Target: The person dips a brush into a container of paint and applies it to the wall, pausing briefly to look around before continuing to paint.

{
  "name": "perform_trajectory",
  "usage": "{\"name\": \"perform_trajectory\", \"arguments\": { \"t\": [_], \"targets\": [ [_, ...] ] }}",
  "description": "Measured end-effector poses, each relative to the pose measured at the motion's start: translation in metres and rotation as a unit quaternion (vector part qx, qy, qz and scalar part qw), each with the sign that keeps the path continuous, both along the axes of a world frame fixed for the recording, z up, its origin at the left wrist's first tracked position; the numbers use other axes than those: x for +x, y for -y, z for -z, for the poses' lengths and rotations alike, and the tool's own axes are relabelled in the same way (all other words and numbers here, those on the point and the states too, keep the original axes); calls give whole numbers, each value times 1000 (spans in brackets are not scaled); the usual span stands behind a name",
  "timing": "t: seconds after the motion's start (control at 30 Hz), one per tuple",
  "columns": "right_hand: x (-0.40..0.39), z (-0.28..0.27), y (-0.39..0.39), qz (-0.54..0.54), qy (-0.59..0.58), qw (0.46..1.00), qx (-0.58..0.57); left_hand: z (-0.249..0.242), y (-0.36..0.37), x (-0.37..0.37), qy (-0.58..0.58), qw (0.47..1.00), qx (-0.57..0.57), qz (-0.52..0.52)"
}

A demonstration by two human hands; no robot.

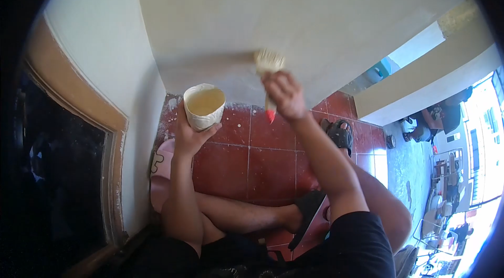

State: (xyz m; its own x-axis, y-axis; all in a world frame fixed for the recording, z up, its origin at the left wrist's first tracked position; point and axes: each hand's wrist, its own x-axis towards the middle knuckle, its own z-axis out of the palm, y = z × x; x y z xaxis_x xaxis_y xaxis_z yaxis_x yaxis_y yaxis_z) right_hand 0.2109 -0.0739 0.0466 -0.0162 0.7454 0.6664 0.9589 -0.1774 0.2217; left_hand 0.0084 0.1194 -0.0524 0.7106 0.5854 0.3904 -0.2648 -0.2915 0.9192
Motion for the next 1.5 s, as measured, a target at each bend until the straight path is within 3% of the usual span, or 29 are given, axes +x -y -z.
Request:
{"name": "perform_trajectory", "arguments": {
  "t": [0.07,0.1,0.17,0.23,0.27,0.3,0.37,0.47,0.53,0.57,0.67,0.8,0.87,0.97,1.0,1.07,1.2,1.23,1.27,1.33,1.4,1.5],
  "targets": [
    [-7,47,2,-7,-33,999,-41,0,0,1,24,1000,-16,11],
    [-7,48,2,-8,-33,999,-38,-1,-1,2,24,1000,-12,10],
    [-9,53,3,-61,-84,984,-142,1,-1,-1,15,1000,6,4],
    [14,19,4,-53,-52,991,-110,1,-1,-3,-8,1000,5,-2],
    [30,-14,5,-52,10,995,-80,0,0,-3,-26,1000,5,-5],
    [39,-46,9,-25,-50,998,-34,-3,1,-4,-17,1000,-17,4],
    [20,-110,0,-2,-6,994,109,-2,-1,-2,-19,1000,-21,8],
    [-4,-142,-17,11,103,966,237,-11,3,-2,-28,999,-22,8],
    [8,-125,-20,-54,119,964,230,-12,3,0,-33,999,-29,7],
    [4,-108,-18,-15,91,983,159,-13,2,1,-33,999,-29,6],
    [4,-14,-29,24,53,997,41,-13,-1,-2,-33,999,-6,-9],
    [-22,102,-33,12,-25,999,-21,-9,-10,-5,12,999,31,-21],
    [-27,144,-28,-1,-116,984,-133,-9,-11,-4,29,999,0,-16],
    [-12,132,-23,39,-113,989,-85,-12,-11,-5,44,999,-7,-11],
    [-7,96,-24,53,-175,980,-79,-11,-11,-6,38,999,-11,-14],
    [-3,25,-29,23,-177,984,1,-9,-11,-6,28,999,27,-22],
    [-7,-63,-26,-18,-60,985,161,-6,-7,-2,1,1000,13,-8],
    [-6,-73,-29,-23,18,978,206,-12,-5,-3,-2,1000,9,-7],
    [-2,-77,-33,-29,96,963,250,-12,-4,-3,-5,1000,7,-5],
    [10,-64,-31,-42,70,971,223,-14,-3,-1,9,999,-36,4],
    [7,-28,-31,-19,59,990,126,-11,-5,0,17,1000,-13,-3],
    [-1,67,-30,-17,-54,998,22,-5,-10,-2,20,999,15,-21]
  ]
}}
